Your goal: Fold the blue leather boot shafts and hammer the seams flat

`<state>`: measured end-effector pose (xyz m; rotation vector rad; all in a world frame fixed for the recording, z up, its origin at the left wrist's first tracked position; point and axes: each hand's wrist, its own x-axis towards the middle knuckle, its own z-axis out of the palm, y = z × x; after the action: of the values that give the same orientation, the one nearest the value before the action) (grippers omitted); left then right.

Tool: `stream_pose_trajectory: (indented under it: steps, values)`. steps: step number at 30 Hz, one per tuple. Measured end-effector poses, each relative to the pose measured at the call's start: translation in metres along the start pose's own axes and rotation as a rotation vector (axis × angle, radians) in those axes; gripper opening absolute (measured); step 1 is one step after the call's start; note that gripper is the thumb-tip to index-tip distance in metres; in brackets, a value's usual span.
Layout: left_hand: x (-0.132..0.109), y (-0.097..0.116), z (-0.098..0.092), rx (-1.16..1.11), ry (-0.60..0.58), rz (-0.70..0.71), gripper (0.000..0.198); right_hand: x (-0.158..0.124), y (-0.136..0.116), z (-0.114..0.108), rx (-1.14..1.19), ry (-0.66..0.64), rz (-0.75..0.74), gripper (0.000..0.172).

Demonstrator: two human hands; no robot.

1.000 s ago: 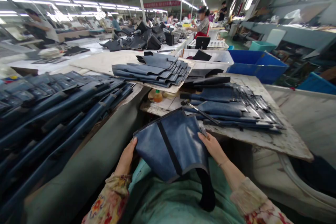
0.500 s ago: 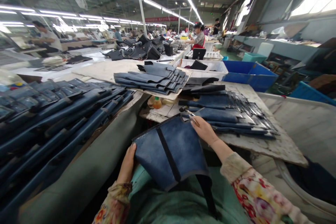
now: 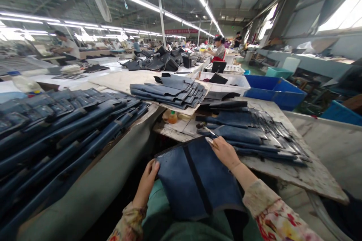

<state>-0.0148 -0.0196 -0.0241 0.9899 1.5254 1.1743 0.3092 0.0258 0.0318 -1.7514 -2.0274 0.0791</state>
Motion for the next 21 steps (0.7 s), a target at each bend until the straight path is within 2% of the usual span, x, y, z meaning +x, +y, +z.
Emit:
stream_pose_trajectory:
  steps: [4, 8, 11, 15, 18, 21]
  values:
    - [-0.006, 0.01, 0.017, 0.021, -0.057, 0.077, 0.053, -0.026, 0.021, -0.024, -0.018, -0.028, 0.013, 0.034]
    - [-0.008, 0.014, 0.022, -0.038, -0.077, 0.097, 0.055, -0.072, 0.031, -0.04, 0.019, -0.093, 0.002, 0.037]
    - [-0.012, 0.012, 0.018, -0.076, -0.08, 0.083, 0.061, -0.112, 0.032, -0.033, 0.112, -0.069, 0.022, 0.031]
    - [-0.023, 0.011, 0.015, -0.113, -0.207, 0.07, 0.062, -0.153, 0.043, -0.013, 0.188, 0.125, 0.138, 0.03]
    - [-0.026, 0.012, 0.014, -0.136, -0.252, 0.067, 0.058, -0.163, 0.05, -0.005, 0.23, 0.159, 0.169, 0.035]
    - [-0.022, 0.013, 0.014, -0.145, -0.194, 0.048, 0.063, -0.157, 0.043, -0.004, 0.267, 0.098, 0.161, 0.036]
